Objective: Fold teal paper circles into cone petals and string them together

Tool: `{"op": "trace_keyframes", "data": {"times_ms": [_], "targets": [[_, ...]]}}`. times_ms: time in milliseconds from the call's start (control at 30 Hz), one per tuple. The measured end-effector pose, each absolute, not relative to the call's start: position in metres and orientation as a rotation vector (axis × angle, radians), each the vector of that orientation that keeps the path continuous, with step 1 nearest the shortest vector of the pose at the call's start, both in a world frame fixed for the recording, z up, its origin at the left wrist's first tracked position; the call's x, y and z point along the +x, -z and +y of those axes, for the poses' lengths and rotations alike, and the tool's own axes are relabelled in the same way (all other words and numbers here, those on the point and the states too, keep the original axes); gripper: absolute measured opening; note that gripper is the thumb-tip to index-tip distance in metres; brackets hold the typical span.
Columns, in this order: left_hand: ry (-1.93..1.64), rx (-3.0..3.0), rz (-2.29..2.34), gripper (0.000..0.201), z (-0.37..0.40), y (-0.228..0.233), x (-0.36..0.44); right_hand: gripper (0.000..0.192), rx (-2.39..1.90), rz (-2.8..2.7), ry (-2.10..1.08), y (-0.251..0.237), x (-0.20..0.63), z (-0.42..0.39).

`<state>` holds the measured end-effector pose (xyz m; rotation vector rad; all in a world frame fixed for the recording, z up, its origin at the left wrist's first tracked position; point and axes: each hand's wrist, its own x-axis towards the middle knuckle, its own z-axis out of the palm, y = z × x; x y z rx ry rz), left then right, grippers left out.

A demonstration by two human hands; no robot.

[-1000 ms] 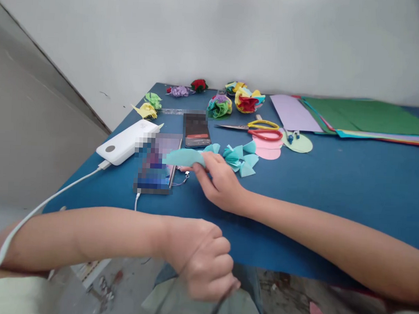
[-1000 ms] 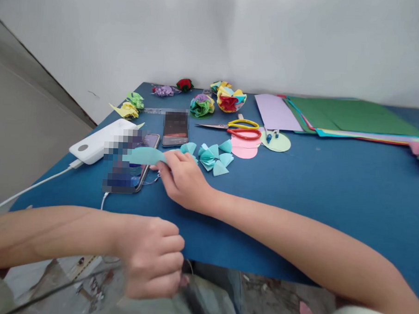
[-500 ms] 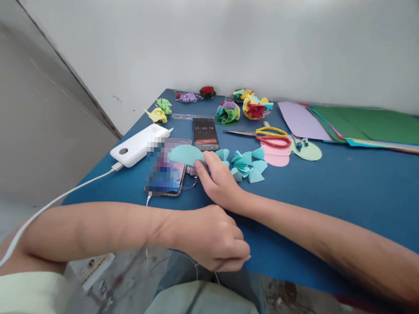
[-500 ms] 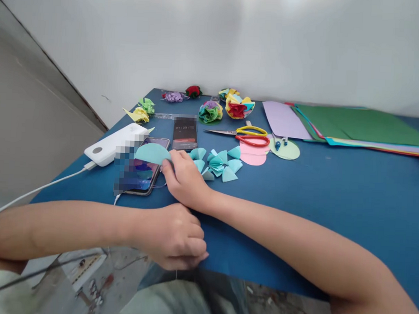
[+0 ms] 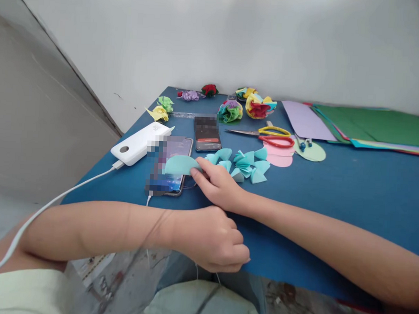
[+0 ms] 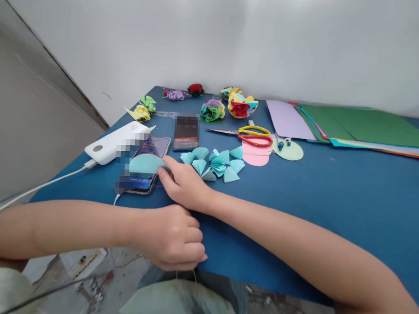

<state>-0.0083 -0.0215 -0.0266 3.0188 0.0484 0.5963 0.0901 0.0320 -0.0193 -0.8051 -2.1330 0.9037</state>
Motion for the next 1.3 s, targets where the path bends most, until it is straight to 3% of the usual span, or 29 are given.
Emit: {"op": "trace_keyframes", "data": {"times_ms": [233,400,467,533,600,767,967,1100,1300], "targets": [[-0.475,2.379,0.553,0.037,-0.018,0.006,-0.009,0.018,-0.991,-1.871,-1.086,0.018,0.127,0.01],[-0.5,1.612,0.766,0.019,-0.008,0.0,-0.009,0.016,-1.016,-1.788,-1.054,0.018,0.167,0.003],[-0.558,1.341,0.798,0.017,-0.003,0.004,-0.007,0.013,-0.994,-1.74,-0.986,0.017,0.18,0.006],[-0.6,1.186,0.771,0.029,0.001,0.008,-0.005,0.015,-0.973,-1.828,-0.798,0.016,0.189,0.01],[-0.635,1.182,0.706,0.039,0.003,0.008,-0.003,0.016,-0.916,-1.975,-0.621,0.015,0.192,0.012],[-0.595,1.305,0.651,0.037,-0.003,0.002,-0.002,0.017,-0.896,-2.112,-0.52,0.018,0.188,0.01],[-0.495,1.242,0.695,0.039,-0.001,-0.004,0.0,0.017,-0.964,-2.056,-0.577,0.024,0.188,0.01],[-0.48,1.278,0.689,0.03,0.003,-0.003,-0.001,0.019,-0.922,-2.064,-0.58,0.022,0.189,0.011],[-0.683,1.874,0.983,0.017,0.002,0.003,-0.006,0.028,-1.084,-1.873,-0.882,0.015,0.179,0.002]]}}
